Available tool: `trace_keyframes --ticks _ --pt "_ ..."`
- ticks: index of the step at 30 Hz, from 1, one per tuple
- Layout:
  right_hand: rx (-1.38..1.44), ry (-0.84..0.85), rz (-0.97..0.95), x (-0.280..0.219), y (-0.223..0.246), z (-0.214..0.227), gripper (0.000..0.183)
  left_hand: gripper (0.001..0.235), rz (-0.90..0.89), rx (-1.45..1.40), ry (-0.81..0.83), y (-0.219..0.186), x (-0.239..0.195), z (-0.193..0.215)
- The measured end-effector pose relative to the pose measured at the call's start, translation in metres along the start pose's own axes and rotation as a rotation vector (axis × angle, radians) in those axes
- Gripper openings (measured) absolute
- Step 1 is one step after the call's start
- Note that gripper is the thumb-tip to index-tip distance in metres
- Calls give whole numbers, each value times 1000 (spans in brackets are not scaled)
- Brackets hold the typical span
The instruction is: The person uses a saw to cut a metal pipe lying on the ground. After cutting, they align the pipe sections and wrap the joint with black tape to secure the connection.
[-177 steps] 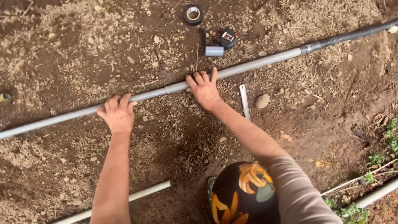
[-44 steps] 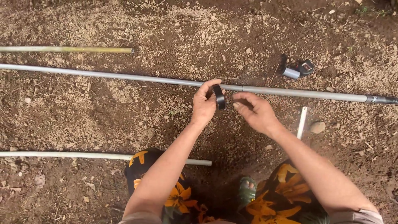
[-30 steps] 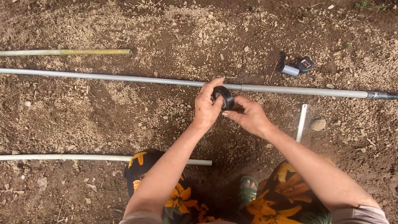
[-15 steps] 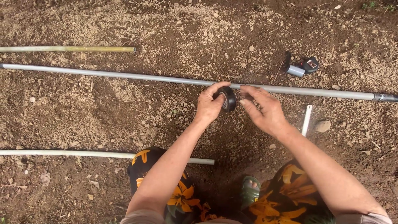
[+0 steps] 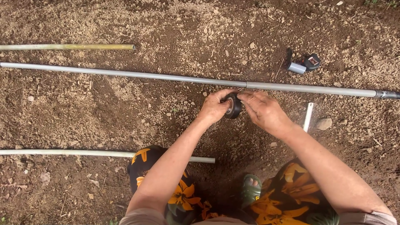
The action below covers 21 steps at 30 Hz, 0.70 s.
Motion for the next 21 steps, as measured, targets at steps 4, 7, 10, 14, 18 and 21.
trace_keyframes --ticks 4,7,10,14,18,21 --pt "-152 27 100 -13 -14 -11 20 27 5 31 38 3 -1 -4" --pt "-211 69 88 -15 -15 -14 21 26 36 -34 66 -3 -6 -4" --pt "-231 130 34 -21 -26 -21 21 26 12 -8 56 8 -1 -6" --pt "-158 103 -42 -20 -26 -19 22 27 21 35 93 -7 -8 -3" --pt "-2 58 -215 -21 -30 -12 25 28 35 64 115 -5 -6 -5" --pt "-2 14 -165 -17 -25 -7 24 30 34 90 116 -41 -20 5"
Point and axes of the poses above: each hand's wrist, its own x-axis towards the middle knuckle, its own z-axis out of the back of the hand, y = z × x, the point moved 6 cm from there along x, towards the middle knuckle, and after that the axes turned 14 degrees about -y, right-handed, at the moved point
